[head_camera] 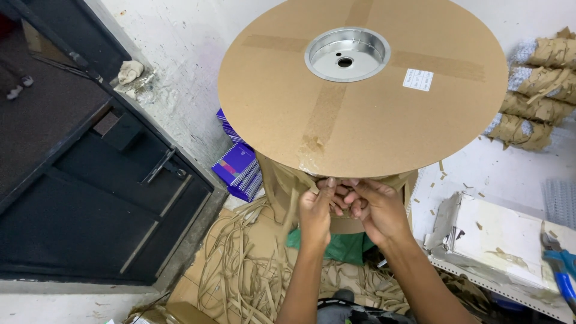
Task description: The person sits on the floor and uses blue-handled pliers to cut a white spiral cable into short segments. They repeatedly pull the cable from a large spool, cut it, and place the pieces on a white box.
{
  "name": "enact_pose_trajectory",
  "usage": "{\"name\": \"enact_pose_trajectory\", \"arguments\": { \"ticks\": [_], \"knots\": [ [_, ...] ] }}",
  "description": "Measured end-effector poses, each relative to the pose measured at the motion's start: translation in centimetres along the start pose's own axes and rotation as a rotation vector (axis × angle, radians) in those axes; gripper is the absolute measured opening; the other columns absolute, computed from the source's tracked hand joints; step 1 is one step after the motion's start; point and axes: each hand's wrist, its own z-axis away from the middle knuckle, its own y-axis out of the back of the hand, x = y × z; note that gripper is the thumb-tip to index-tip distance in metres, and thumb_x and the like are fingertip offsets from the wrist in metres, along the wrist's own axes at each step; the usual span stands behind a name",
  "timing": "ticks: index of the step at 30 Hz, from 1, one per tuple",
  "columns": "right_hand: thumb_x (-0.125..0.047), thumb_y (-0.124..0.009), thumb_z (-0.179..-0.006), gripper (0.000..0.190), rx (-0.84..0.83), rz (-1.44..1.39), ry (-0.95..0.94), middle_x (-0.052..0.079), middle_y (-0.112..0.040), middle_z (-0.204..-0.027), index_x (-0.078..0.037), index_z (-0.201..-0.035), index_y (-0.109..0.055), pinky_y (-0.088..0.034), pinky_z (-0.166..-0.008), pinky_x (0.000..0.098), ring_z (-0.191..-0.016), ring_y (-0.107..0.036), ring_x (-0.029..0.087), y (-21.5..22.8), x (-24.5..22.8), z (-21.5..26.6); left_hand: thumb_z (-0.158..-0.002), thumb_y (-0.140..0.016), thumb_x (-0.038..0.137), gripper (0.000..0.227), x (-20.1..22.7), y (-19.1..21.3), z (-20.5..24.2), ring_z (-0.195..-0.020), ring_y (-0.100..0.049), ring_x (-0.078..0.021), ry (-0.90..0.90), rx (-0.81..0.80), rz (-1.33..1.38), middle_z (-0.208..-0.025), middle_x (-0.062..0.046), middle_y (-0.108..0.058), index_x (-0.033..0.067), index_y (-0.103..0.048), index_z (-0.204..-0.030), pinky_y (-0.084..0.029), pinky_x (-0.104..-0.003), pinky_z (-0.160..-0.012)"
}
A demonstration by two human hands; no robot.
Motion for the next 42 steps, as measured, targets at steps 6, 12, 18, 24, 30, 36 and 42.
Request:
{"name": "enact_pose_trajectory", "arguments": {
  "ticks": [6,12,18,24,30,36,42],
  "knots": [
    [-0.007,-0.069,-0.101,0.018,0.004,-0.15,0.029,0.012,-0.058,-0.056,0.009,-0.107,-0.075,-0.041,-0.045,0.032,-0.039,-0.042,0.016,-1.4,-0.5,0.9,-0.099,-0.072,0.013,0.027,-0.6,-0.7,-1.5,-0.054,-0.068,-0.0214,-0.026,0.127,0.017,-0.071,-0.022,-0.075,-0.0079,-0.076,-0.082,-0.055,-0.029,-0.048],
    [-0.013,-0.057,-0.108,0.023,-0.213,-0.294,0.245,0.003,-0.057,-0.052,-0.003,-0.103,-0.078,-0.043,-0.045,0.0255,-0.04,-0.043,0.01,2.7,-2.1,1.8,-0.1,-0.071,0.018,0.026,1.5,-1.1,0.4,-0.05,-0.066,-0.0183,-0.014,0.029,0.046,-0.07,-0.02,-0.075,-0.0043,-0.075,-0.087,-0.053,-0.028,-0.045],
    [-0.017,-0.06,-0.111,0.025,-0.115,-0.04,0.206,0.01,-0.063,-0.055,0.003,-0.109,-0.076,-0.044,-0.044,0.031,-0.038,-0.048,0.015,3.4,-2.0,2.6,-0.101,-0.076,0.02,0.025,0.0,-2.3,-0.1,-0.05,-0.069,-0.017,0.038,0.025,0.041,-0.077,-0.021,-0.078,-0.0047,-0.077,-0.096,-0.053,-0.023,-0.042],
    [-0.019,-0.069,-0.108,0.029,-0.031,-0.035,0.11,0.013,-0.061,-0.052,0.005,-0.091,-0.073,-0.044,-0.041,0.0344,-0.034,-0.049,0.018,1.8,-0.9,0.7,-0.097,-0.076,0.013,0.013,-1.9,-2.2,-0.5,-0.049,-0.062,-0.0149,0.056,0.045,0.207,-0.072,-0.019,-0.076,0.003,-0.074,-0.09,-0.043,-0.02,-0.041],
    [-0.011,-0.072,-0.105,0.023,-0.014,-0.17,0.089,0.011,-0.06,-0.05,0.001,-0.086,-0.074,-0.039,-0.037,0.0308,-0.032,-0.045,0.016,1.4,-0.6,0.1,-0.103,-0.067,0.014,0.019,-0.7,3.0,-1.2,-0.056,-0.063,-0.0367,-0.1,-0.194,0.615,-0.071,-0.029,-0.071,0.0156,-0.067,-0.084,-0.042,-0.035,-0.052],
    [-0.005,-0.065,-0.105,0.012,-0.015,-0.288,0.139,0.008,-0.057,-0.051,0.0,-0.098,-0.074,-0.037,-0.042,0.0265,-0.037,-0.042,0.013,1.4,-0.3,0.1,-0.114,-0.042,0.05,0.065,2.5,2.3,0.5,-0.071,-0.077,-0.0323,-0.007,-0.195,0.224,-0.09,-0.033,-0.078,-0.0065,-0.073,-0.103,-0.058,-0.033,-0.054],
    [-0.019,-0.06,-0.112,0.021,-0.094,-0.309,0.284,0.004,-0.061,-0.056,-0.007,-0.108,-0.077,-0.044,-0.047,0.0254,-0.042,-0.048,0.011,2.4,-2.7,2.3,-0.101,-0.071,0.012,0.017,2.3,-2.2,0.8,-0.063,-0.078,-0.0252,0.075,0.027,0.121,-0.087,-0.025,-0.081,-0.0043,-0.074,-0.1,-0.059,-0.028,-0.043]
  ]
}}
